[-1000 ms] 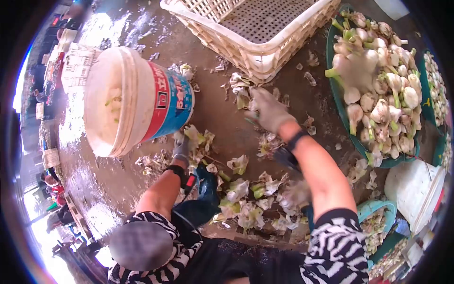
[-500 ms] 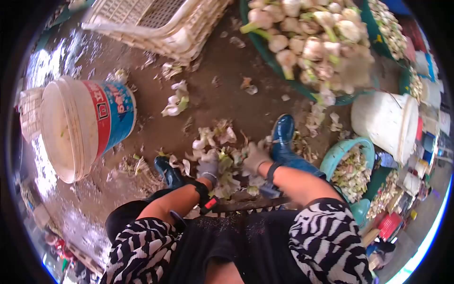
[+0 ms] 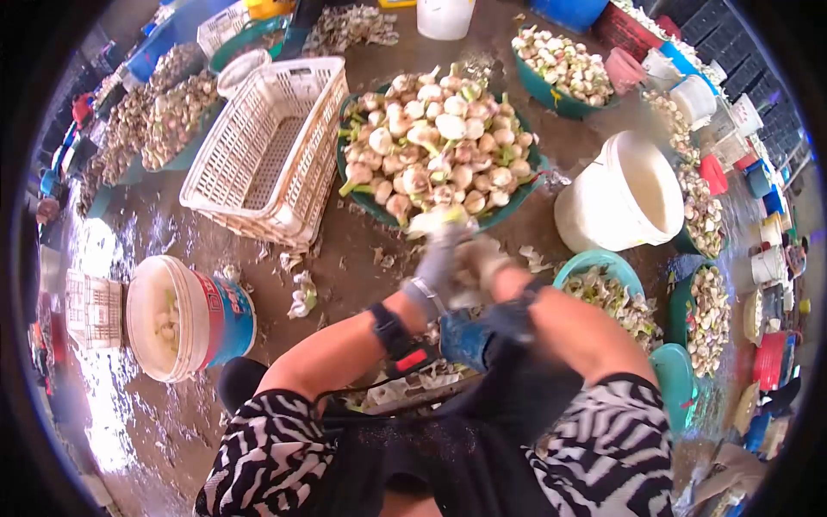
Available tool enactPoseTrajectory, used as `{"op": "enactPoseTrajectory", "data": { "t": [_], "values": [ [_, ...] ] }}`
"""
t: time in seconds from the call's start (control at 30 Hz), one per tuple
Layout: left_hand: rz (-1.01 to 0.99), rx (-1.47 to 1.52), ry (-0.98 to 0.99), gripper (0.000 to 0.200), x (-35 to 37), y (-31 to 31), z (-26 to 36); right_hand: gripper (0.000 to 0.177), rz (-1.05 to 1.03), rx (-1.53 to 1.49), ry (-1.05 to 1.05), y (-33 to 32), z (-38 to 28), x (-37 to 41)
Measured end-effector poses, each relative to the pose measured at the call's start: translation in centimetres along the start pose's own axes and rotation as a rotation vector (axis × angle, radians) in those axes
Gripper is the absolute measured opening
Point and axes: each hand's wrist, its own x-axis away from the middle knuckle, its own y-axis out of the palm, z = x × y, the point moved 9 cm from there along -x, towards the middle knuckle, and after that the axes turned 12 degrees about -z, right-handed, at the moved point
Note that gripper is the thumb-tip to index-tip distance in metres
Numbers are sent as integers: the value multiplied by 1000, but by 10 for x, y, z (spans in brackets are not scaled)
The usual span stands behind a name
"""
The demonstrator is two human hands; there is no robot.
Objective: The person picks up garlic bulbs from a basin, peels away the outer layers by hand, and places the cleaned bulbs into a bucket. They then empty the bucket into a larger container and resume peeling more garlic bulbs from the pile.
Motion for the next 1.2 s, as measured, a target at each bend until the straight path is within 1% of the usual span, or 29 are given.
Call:
{"op": "enactPoseTrajectory", "data": {
  "t": [0.03,0.07,0.13,0.2,0.23,0.27,0.3,0.37,0.4,0.43,0.47,0.5,0.53,0.6,0.63,0.67,0.73,0.77,0.87,0.9,0.93,0.97,1.0,1.03,1.07,1.1,1.13,1.17,1.2],
  "values": [
    [-200,-125,-9,56,-8,51,5,13,-26,33,-62,-39,-31,41],
    [-392,-247,-15,57,-15,94,1,17,23,153,-130,-79,-51,84],
    [-385,-755,377,60,-30,154,2,30,256,524,-188,-163,-66,157],
    [-340,-1347,461,66,-22,158,-13,44,554,1035,-92,-219,-60,222],
    [-251,-1585,608,69,-5,134,-20,42,728,1226,-82,-232,-53,247],
    [-315,-1693,340,65,-5,95,-43,40,900,1418,-82,-248,-49,259],
    [-389,-1809,69,63,0,53,-67,38,868,1252,-178,-254,-46,251],
    [-939,-1874,-69,38,21,-53,-174,30,821,972,-363,-282,-29,211],
    [-1033,-1794,-298,38,44,-101,-212,27,752,932,-381,-272,-30,180],
    [-996,-1734,-515,37,67,-131,-229,24,683,896,-399,-250,-40,151],
    [-935,-1690,-648,36,84,-151,-238,21,620,861,-421,-225,-56,124],
    [-898,-1656,-724,35,95,-166,-245,16,535,753,-515,-191,-75,101],
    [-861,-1622,-777,35,101,-176,-248,12,446,645,-595,-154,-91,81],
    [-816,-1570,-825,33,101,-189,-249,8,297,705,-571,-94,-124,52],
    [-807,-1557,-831,33,96,-189,-244,12,317,828,-710,-78,-138,38],
    [-798,-1546,-827,32,90,-187,-240,15,359,919,-745,-58,-153,39],
    [-780,-1533,-787,31,73,-172,-224,16,180,876,-520,-62,-139,-3],
    [-765,-1548,-769,30,60,-160,-207,15,140,848,-553,-56,-142,-6],
    [-702,-1657,-676,28,20,-108,-128,12,26,981,-525,-34,-167,12],
    [-655,-1706,-640,27,8,-94,-95,10,46,1104,-654,-29,-182,19],
    [-575,-1775,-593,26,-6,-83,-54,13,90,1250,-661,-31,-195,20],
    [-453,-1859,-532,26,-10,-76,-3,15,83,1270,-775,-19,-215,29],
    [-284,-1944,-417,27,-19,-76,49,18,46,1333,-845,-14,-231,25],
    [-8,-2044,-266,29,-5,-89,123,21,194,1457,-969,-22,-245,22],
    [336,-2094,-128,31,26,-103,202,25,285,1385,-1033,-23,-258,28],
    [725,-2098,-15,33,78,-118,276,28,372,1309,-1096,-25,-270,35],
    [1134,-2053,71,35,145,-127,333,28,366,1307,-1088,-14,-271,58],
    [1483,-1939,110,37,214,-136,367,24,424,1334,-1077,-15,-267,79],
    [1688,-1822,91,39,277,-140,375,19,486,1274,-951,-45,-262,68]
  ]
}}
